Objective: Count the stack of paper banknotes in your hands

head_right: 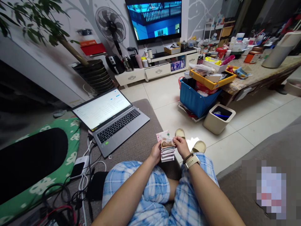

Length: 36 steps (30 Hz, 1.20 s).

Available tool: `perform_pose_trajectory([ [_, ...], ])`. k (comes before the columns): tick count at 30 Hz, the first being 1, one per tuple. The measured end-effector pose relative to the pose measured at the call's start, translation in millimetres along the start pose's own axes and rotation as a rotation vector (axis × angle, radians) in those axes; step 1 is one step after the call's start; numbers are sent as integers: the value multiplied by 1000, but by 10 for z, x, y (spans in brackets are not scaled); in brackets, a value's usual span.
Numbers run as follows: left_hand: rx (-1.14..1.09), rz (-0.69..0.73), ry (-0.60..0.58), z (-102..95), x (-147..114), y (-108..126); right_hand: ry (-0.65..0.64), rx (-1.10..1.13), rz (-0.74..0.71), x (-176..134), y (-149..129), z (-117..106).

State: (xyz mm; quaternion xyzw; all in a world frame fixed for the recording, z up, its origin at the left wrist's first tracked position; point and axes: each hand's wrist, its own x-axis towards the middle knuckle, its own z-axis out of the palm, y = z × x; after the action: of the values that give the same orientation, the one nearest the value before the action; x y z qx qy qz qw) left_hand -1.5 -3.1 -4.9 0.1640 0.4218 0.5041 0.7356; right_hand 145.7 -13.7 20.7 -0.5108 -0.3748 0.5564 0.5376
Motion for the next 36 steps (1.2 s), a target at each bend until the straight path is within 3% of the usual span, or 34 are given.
perform_pose_trajectory([
  [19,13,11,-11,-14,-19,10,-46,31,23,3,8,-19],
  [27,53,17,12,-17,-36,4,88,-49,-5,52,82,-53],
  [36,125,16,-17,-35,-43,-39,64,-38,18,94,174,-85],
])
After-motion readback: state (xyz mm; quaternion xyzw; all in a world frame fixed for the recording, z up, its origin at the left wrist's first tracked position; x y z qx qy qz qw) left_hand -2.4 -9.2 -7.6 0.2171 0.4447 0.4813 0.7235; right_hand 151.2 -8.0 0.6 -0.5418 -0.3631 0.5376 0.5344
